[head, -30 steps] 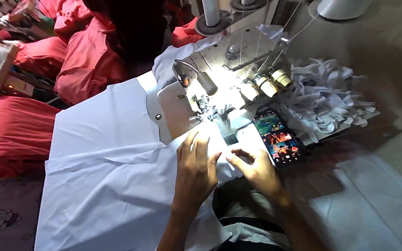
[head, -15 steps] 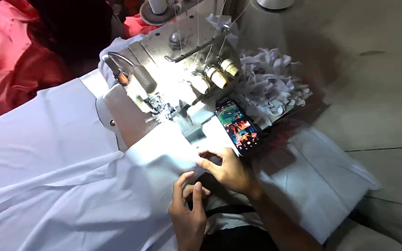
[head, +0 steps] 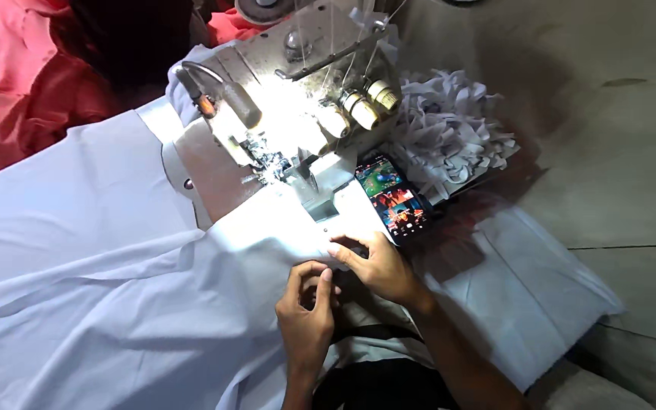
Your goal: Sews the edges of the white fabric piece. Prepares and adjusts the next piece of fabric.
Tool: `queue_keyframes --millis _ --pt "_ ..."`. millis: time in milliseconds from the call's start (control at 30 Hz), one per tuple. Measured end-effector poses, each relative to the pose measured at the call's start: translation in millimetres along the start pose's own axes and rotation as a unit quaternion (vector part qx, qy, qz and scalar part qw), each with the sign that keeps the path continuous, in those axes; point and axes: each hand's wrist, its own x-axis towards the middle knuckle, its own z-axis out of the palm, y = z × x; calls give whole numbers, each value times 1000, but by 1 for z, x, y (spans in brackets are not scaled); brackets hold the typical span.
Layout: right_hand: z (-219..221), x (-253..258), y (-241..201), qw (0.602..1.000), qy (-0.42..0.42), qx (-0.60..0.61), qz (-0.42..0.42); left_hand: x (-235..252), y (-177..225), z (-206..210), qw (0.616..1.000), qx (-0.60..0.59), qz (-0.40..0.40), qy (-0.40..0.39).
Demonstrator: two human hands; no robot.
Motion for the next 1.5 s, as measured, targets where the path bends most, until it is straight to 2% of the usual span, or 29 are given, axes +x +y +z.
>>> queue_keyframes --millis 167,300,533,700,800,933,1100,1233,1333,1500 --pt "-2 -2 5 1000 7 -16 -5 0 5 -3 999 26 34 22" --pt "-3 -2 5 1000 -1 4 12 0 5 2 999 44 18 11" --pt "-7 -3 7 1000 -8 15 7 -14 -9 12 983 185 -4 19" --pt "-6 -4 7 1000 -8 10 10 -21 -19 19 985 170 6 24" --pt "-8 -7 5 998 -17 -61 3 -23 -21 20 987 158 13 26" --pt "-6 -15 2 974 9 -228 7 -24 -21 17 993 115 6 18" --pt "-4 -19 6 966 15 -255 29 -24 -18 12 998 65 -8 9" --pt "-3 -21 6 971 27 -234 38 -26 -16 9 999 13 -42 -10" --pt "-6 -23 3 985 13 -160 57 -29 -12 4 990 -76 -113 -48" --pt "-11 -26 0 995 -24 -41 91 -38 -22 -18 924 -266 -231 -151"
